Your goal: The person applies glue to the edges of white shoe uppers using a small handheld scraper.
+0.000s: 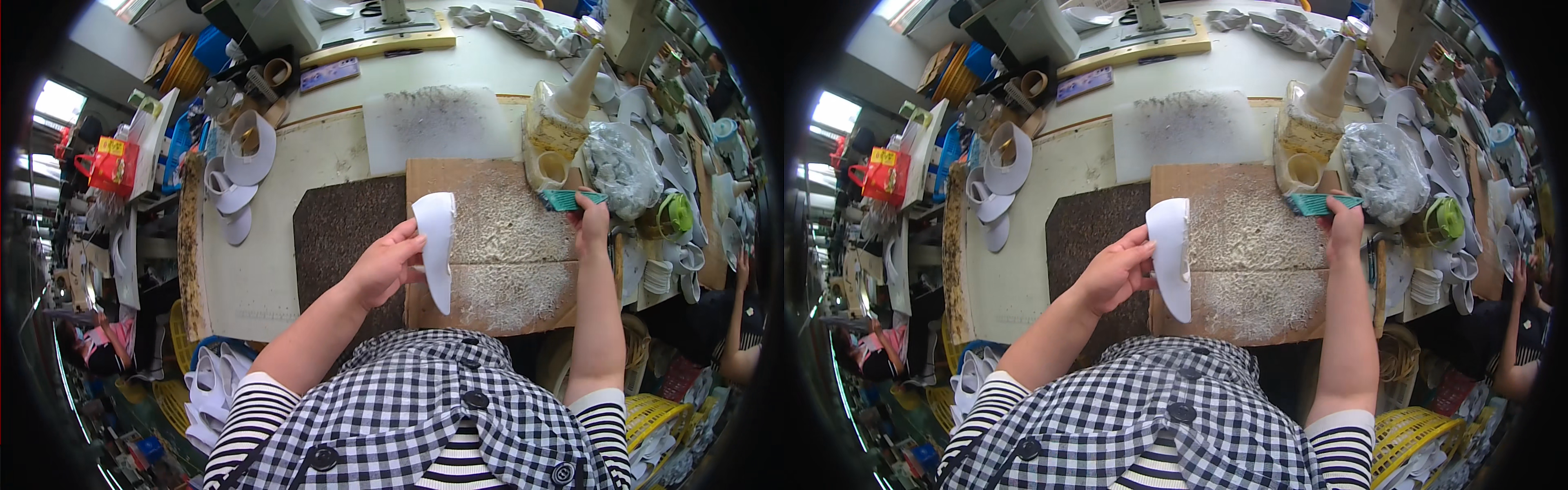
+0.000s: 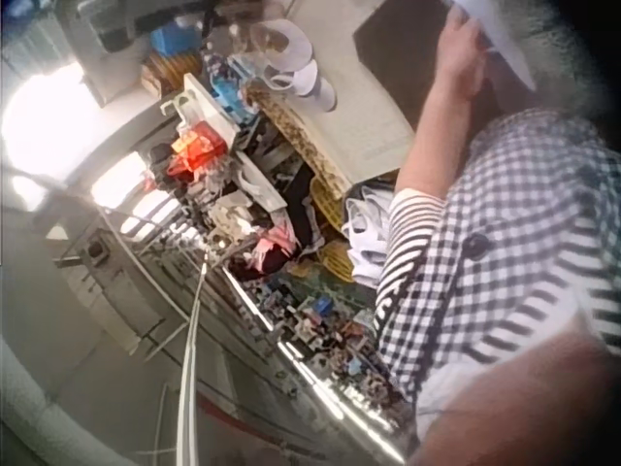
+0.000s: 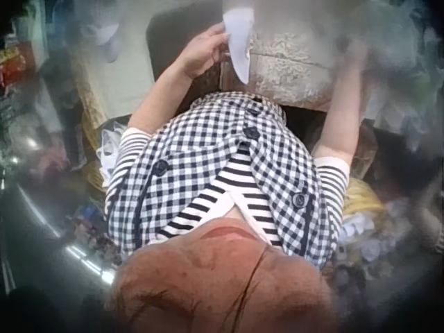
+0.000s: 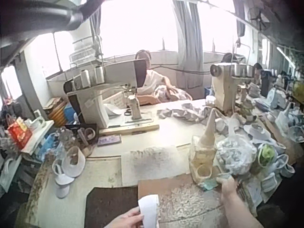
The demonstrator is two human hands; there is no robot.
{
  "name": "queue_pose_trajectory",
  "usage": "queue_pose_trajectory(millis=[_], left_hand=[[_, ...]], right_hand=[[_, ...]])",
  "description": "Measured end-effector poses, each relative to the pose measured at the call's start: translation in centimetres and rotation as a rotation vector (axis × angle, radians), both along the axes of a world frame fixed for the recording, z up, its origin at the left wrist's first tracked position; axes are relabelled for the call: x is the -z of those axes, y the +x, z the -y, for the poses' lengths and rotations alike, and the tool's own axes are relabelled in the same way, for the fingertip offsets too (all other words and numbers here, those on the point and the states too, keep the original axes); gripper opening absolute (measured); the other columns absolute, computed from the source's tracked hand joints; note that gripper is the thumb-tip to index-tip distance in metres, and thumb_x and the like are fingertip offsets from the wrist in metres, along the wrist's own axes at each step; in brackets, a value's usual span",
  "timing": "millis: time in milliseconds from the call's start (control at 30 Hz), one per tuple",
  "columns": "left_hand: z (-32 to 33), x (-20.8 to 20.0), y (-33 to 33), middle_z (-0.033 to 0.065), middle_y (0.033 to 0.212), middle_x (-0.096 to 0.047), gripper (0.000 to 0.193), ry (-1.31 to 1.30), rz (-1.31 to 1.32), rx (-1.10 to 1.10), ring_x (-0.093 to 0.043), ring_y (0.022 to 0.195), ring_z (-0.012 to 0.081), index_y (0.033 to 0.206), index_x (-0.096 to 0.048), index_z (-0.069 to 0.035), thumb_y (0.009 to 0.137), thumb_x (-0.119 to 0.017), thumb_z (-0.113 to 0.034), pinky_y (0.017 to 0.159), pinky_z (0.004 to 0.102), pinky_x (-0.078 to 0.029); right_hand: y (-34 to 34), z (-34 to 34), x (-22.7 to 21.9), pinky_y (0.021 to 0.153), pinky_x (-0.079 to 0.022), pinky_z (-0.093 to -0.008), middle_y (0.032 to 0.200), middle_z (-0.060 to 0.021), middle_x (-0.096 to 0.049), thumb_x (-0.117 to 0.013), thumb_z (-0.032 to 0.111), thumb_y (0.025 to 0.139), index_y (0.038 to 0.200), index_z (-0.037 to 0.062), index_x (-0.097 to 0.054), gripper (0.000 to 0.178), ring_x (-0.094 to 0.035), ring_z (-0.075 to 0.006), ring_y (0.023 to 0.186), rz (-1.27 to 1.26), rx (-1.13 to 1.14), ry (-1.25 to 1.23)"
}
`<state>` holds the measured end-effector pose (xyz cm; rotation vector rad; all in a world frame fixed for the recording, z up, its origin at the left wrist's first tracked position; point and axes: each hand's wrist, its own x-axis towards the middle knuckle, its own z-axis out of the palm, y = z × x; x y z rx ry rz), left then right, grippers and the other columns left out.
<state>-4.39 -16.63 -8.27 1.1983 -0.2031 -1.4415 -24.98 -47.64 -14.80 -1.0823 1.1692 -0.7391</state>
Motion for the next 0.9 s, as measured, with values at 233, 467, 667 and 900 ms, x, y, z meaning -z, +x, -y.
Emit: queue_pose_trajectory(millis=[233,467,667,900], left_hand=[[-0.8,-0.1,-1.2,0.0034,0.115,-0.056,0.044,-0.008,-0.046,0.02,-0.057,0.103,0.018,0.144,-0.031,-0.014,0.102,-0.035,-0.028,0.089,0.0467,-0.048],[-1.8,0.5,-1.7,0.0063,0.121,-0.053,0.046,-0.059,-0.107,0.003,-0.056,0.107,0.021,0.145,-0.028,-0.016,0.102,-0.035,-0.031,0.09,0.0508,-0.048],[-2.1,1.6,-1.7,0.0071,0.123,-0.052,0.047,-0.047,-0.115,-0.013,-0.055,0.109,0.0225,0.145,-0.028,-0.017,0.102,-0.034,-0.033,0.09,0.05,-0.048],[-3.0,3.7,-0.5,0.0136,0.129,-0.05,0.051,-0.023,-0.138,-0.062,-0.054,0.112,0.025,0.146,-0.026,-0.015,0.101,-0.036,-0.037,0.09,0.0463,-0.05]], right_hand=[[6.3,-13.1,-6.2,0.065,-0.059,-0.0272,0.096,-0.0076,-0.059,-0.056,0.01,0.092,0.112,0.0071,-0.05,0.022,-0.064,-0.0151,0.083,0.377,-0.415,0.019],[6.3,-16.6,-5.6,0.077,-0.047,-0.0238,0.094,-0.0047,-0.058,-0.057,-0.005,0.089,0.109,0.0057,-0.05,0.024,-0.057,-0.0103,0.086,0.313,-0.63,-0.64],[7.1,-16.7,-4.2,0.074,-0.049,-0.0249,0.092,-0.0068,-0.06,-0.056,-0.005,0.089,0.109,0.0064,-0.052,0.023,-0.058,-0.0116,0.08,0.285,-0.416,-0.801],[4.1,-19.2,-2.5,0.076,-0.052,-0.0308,0.093,-0.0122,-0.065,-0.06,-0.01,0.082,0.099,0.0037,-0.059,0.022,-0.066,-0.0232,0.087,0.216,-0.889,-0.825]])
